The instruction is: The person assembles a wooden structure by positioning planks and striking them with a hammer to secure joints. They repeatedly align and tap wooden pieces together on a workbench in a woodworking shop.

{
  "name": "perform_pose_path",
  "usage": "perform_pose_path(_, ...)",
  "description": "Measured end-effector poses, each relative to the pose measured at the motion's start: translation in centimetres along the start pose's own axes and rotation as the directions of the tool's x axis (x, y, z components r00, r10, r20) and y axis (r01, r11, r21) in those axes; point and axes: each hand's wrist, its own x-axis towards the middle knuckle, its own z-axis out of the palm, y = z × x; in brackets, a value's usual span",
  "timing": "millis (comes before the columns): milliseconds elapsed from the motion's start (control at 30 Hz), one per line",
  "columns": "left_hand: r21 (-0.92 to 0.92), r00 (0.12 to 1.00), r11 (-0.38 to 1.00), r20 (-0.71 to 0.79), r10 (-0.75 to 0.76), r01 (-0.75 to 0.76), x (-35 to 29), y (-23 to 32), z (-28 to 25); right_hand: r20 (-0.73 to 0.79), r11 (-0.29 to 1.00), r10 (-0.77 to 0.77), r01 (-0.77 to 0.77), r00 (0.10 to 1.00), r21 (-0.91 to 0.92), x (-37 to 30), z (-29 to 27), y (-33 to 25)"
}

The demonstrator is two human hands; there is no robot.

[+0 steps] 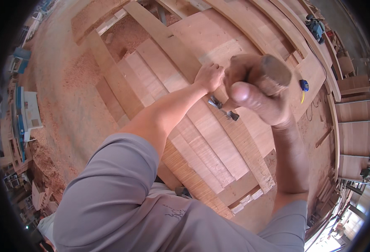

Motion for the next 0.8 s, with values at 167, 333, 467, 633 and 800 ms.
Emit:
perform_pose_path(167,-0.045,0.998,0.998,-0.054,0.031,-0.033,-0.1,0.1,0.2,-0.098,0.988,-0.126,0.116,0.987,-0.099,-0.9,0.8,0.0)
perform_pose_path(333,-0.002,0.993,0.995,-0.049,0.104,-0.104,0.1,-0.9,1.0,-0.062,0.999,-0.025,0.023,0.998,-0.037,-3.1,0.3,-0.8)
perform_pose_path(467,-0.061,0.996,0.997,-0.079,0.034,-0.039,-0.2,-0.3,0.5,-0.066,0.979,-0.160,0.150,0.985,-0.135,-5.5,1.1,-1.0)
perform_pose_path(633,-0.050,1.000,0.998,-0.018,0.022,-0.023,-0.3,0.0,-0.1,0.050,0.915,-0.398,0.392,0.916,0.097,-10.5,-3.7,-4.9)
perform_pose_path(800,-0.025,0.999,0.999,0.032,0.026,-0.026,-0.2,0.1,-0.3,-0.362,0.939,-0.343,0.330,0.867,-0.098,-15.9,-2.0,-11.4)
